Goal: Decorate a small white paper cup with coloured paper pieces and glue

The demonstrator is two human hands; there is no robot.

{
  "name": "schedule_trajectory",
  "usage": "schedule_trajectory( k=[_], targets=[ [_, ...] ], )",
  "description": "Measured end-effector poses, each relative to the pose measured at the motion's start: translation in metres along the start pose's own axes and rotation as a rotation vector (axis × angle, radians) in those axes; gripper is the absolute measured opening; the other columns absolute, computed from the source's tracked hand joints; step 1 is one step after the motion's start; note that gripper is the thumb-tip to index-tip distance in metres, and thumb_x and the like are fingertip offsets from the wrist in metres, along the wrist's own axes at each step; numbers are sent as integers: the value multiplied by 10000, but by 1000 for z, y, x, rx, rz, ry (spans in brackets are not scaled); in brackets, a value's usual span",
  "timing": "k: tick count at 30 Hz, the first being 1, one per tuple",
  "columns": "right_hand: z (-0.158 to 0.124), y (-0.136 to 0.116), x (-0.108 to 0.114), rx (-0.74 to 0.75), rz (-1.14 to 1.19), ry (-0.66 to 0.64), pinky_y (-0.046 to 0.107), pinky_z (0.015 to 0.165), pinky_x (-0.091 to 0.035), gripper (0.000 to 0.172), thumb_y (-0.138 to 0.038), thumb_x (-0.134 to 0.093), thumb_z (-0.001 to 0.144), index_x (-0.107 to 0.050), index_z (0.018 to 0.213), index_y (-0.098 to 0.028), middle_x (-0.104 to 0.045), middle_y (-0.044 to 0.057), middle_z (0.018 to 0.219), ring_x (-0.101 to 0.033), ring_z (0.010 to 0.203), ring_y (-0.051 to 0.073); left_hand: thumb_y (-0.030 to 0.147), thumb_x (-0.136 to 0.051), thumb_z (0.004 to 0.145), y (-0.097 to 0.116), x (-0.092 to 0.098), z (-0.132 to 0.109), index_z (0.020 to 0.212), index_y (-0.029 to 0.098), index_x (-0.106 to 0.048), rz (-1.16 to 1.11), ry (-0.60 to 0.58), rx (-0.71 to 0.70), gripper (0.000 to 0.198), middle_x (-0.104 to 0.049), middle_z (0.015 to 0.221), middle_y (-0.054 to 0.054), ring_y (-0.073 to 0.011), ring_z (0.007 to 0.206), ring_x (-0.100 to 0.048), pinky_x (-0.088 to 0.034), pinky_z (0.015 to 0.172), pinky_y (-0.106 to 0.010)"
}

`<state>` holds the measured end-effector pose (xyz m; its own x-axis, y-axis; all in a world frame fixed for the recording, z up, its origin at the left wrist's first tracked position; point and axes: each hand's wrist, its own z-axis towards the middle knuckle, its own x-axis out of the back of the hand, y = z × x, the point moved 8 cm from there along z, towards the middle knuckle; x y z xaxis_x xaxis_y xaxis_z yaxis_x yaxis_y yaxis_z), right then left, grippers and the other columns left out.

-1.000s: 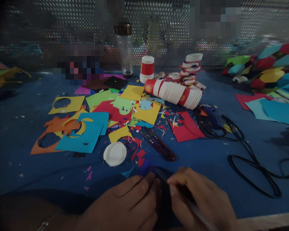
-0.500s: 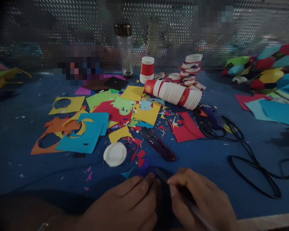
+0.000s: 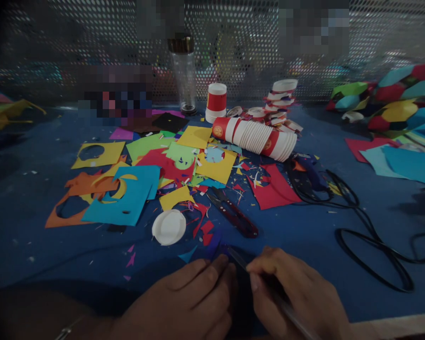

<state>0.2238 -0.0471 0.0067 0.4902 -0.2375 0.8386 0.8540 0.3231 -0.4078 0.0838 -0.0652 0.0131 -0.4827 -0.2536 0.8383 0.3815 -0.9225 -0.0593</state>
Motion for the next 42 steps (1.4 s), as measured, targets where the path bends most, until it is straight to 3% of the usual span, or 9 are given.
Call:
schedule_trajectory(
  k=[7, 42],
  targets=[
    [1, 0, 0, -20, 8, -2, 213, 604, -554, 272, -261, -430, 962, -641, 790, -268, -683, -4, 680, -691, 594, 138, 260, -501, 1034, -2, 2, 4, 897, 209, -713, 0, -5, 14, 257, -783, 1055, 20, -175, 1035, -700, -416, 960, -292],
    [0, -1, -2, 24, -20, -8, 221, 622, -560, 246, -307, -439, 965, -621, 802, -278, -670, -20, 666, -663, 562, 135, 257, -524, 1017, -1, 1, 2, 948, 205, -734, 0, 10, 12, 227, -786, 1063, 16, -184, 1052, -701, -428, 963, -298]
  ],
)
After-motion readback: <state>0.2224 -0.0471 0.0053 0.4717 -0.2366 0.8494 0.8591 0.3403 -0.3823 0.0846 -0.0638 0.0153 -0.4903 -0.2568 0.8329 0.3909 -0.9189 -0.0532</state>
